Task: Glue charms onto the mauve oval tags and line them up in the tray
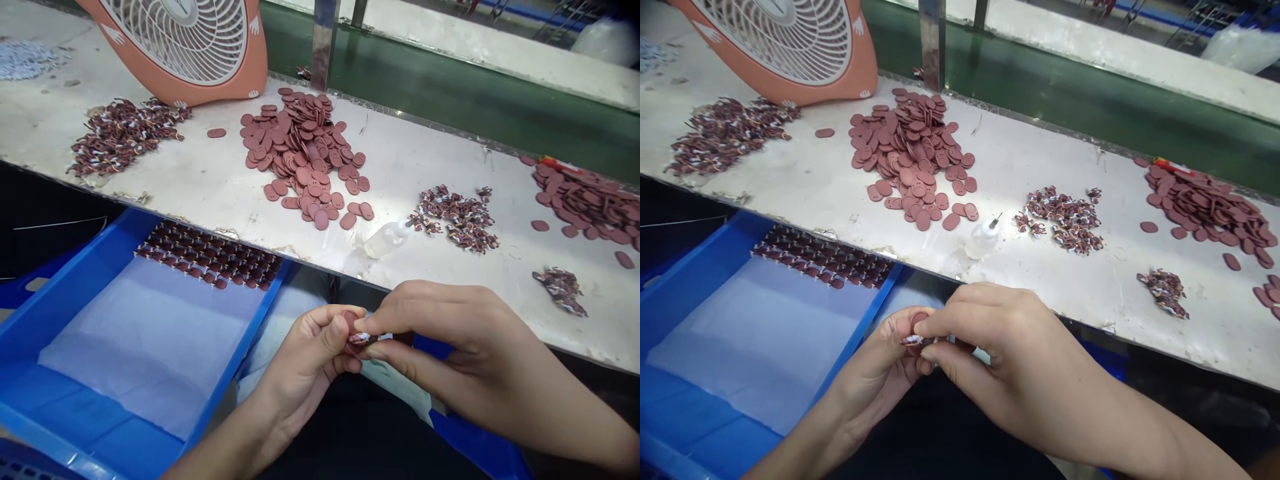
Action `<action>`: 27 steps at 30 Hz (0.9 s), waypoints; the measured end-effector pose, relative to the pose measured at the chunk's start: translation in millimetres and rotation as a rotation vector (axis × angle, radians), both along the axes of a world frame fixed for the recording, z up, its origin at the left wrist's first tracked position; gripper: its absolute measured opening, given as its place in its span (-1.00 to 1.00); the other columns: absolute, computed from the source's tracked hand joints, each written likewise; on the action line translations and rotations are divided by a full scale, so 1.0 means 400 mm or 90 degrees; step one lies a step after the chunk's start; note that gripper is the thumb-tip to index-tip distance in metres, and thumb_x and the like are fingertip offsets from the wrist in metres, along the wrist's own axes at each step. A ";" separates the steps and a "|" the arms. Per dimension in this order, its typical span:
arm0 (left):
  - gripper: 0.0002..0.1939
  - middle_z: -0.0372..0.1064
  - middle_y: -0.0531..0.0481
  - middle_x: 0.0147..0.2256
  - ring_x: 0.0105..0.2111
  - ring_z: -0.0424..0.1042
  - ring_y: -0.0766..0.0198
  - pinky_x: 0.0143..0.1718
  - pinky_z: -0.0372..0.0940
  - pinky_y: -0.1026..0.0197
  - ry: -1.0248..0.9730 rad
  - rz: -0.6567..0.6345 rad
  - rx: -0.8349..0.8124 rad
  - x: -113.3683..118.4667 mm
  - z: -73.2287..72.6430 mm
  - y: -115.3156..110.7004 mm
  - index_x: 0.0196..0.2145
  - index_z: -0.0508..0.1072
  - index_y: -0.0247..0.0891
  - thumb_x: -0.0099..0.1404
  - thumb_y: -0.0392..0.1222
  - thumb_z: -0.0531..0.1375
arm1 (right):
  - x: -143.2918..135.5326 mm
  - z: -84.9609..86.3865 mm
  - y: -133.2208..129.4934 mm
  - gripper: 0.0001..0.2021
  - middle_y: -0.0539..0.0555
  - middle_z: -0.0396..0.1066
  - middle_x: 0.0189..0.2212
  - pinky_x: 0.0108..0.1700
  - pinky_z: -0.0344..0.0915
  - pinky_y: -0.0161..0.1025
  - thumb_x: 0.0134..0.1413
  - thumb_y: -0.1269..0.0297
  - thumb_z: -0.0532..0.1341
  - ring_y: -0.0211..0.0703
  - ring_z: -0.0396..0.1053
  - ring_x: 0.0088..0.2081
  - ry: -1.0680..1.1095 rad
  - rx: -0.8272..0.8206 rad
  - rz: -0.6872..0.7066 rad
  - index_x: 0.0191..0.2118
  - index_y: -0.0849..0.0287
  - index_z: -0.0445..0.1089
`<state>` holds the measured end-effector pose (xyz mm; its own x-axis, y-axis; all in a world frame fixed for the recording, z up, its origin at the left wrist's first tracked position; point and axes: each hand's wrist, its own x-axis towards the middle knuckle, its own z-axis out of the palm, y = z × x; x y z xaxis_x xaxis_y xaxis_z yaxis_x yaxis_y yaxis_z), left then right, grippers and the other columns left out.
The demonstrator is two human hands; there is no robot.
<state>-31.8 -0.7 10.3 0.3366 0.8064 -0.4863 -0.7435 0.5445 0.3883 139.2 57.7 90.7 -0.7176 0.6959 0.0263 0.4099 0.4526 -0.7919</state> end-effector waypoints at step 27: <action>-0.70 0.50 -0.02 -0.43 -0.44 0.50 0.36 -0.45 0.39 0.43 -0.136 -0.013 -0.015 -0.016 -0.036 0.008 -0.37 0.58 -0.29 0.09 0.00 0.43 | -0.018 -0.003 0.009 -0.66 -0.03 0.48 -0.24 -0.23 0.36 -0.36 0.14 0.33 0.36 -0.29 0.39 -0.29 0.030 0.055 -0.040 0.04 0.05 0.40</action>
